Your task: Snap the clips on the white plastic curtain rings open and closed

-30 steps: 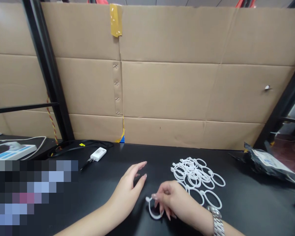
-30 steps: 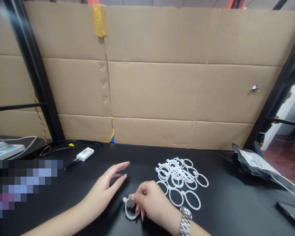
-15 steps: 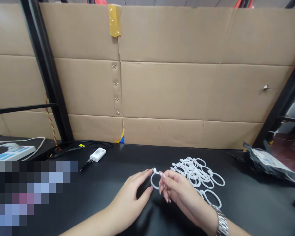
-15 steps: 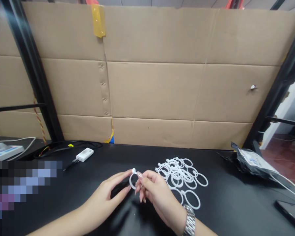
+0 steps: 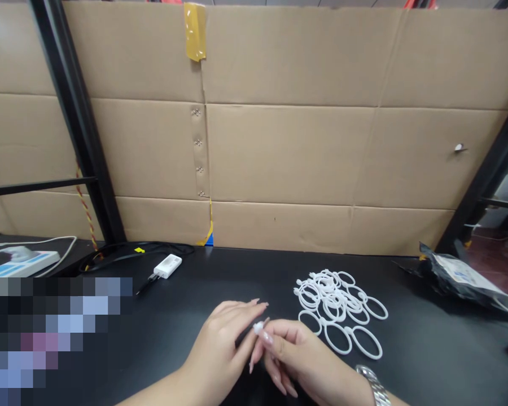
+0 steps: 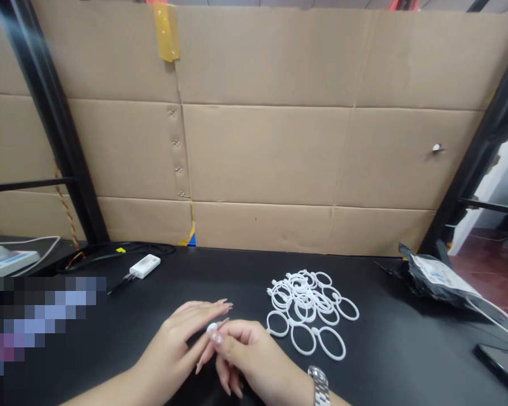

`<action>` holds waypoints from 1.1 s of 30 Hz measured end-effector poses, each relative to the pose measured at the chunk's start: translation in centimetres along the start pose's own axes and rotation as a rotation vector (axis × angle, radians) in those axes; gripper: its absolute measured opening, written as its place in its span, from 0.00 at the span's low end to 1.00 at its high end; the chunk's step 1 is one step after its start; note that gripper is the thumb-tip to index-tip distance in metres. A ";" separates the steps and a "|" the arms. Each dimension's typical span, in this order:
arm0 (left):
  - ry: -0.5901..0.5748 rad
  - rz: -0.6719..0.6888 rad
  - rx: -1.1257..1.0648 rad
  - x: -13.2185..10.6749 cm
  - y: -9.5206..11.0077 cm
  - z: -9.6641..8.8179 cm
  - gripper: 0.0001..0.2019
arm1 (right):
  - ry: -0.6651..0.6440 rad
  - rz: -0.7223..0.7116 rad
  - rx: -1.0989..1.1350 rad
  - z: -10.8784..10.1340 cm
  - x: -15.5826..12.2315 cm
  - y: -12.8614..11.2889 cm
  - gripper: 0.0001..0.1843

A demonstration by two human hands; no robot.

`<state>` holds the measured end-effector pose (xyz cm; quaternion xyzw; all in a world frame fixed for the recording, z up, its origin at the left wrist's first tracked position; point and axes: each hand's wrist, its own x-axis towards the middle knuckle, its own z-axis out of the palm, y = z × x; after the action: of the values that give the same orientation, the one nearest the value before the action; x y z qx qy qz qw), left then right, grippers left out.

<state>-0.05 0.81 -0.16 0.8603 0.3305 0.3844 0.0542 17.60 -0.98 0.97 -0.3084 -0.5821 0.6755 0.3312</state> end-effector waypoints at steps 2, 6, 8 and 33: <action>0.027 0.099 0.046 0.0 0.1 -0.2 0.13 | -0.037 0.007 -0.045 -0.1 0.0 0.1 0.22; 0.043 0.194 0.103 0.0 0.4 -0.3 0.12 | -0.106 0.009 -0.089 0.0 -0.3 -0.1 0.26; 0.045 0.210 0.122 0.0 0.4 -0.3 0.12 | -0.136 0.019 -0.101 0.4 -0.5 -0.5 0.25; -0.120 0.183 0.127 0.4 3.3 -0.1 0.15 | -0.279 -0.100 -0.399 0.4 0.0 1.7 0.23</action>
<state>1.81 -1.49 1.34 0.9100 0.2704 0.3138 -0.0161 17.10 -1.41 -0.69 -0.2424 -0.7585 0.5660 0.2134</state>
